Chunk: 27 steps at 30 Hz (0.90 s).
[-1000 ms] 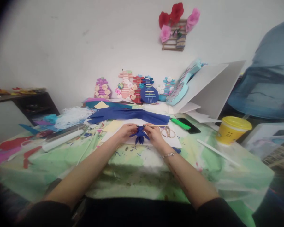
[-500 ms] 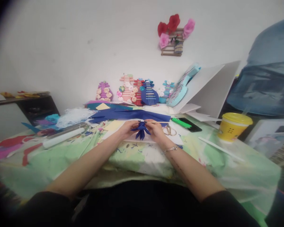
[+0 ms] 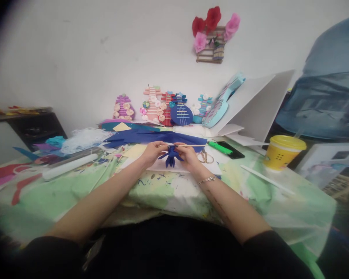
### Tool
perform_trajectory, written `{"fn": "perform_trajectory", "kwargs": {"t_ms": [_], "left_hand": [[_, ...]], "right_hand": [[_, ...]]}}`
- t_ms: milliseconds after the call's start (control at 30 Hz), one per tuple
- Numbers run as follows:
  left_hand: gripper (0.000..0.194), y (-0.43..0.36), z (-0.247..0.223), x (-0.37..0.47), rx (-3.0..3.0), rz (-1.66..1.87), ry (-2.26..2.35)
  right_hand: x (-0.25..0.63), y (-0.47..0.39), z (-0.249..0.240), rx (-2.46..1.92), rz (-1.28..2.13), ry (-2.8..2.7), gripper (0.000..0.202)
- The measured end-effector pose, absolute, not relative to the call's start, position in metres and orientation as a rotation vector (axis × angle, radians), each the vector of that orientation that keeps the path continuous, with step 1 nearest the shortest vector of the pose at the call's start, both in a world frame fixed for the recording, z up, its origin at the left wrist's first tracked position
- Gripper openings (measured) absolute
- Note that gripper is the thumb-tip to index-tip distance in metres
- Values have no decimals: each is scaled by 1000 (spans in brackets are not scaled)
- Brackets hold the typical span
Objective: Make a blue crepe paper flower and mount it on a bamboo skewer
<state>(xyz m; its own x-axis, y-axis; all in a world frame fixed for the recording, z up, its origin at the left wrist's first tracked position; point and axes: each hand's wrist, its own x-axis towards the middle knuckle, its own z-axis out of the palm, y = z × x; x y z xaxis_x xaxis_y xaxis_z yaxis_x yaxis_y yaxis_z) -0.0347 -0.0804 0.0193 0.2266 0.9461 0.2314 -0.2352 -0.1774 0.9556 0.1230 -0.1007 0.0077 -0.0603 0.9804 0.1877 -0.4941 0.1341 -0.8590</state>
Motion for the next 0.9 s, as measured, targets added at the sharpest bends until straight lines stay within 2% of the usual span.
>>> {"fn": "perform_trajectory", "kwargs": {"t_ms": [200,433,900], "left_hand": [[23,-83,20,-35,1425,1273,769],[23,-81,18,-35,1456,1288,733],[26,-77,17,-38,1323,1215,618]], "right_hand": [[122,-104,8,-661,1375,-975,15],[123,-101,8,-654,1289,-970,20],[122,-102,8,-576,1260,-1007,19]]}}
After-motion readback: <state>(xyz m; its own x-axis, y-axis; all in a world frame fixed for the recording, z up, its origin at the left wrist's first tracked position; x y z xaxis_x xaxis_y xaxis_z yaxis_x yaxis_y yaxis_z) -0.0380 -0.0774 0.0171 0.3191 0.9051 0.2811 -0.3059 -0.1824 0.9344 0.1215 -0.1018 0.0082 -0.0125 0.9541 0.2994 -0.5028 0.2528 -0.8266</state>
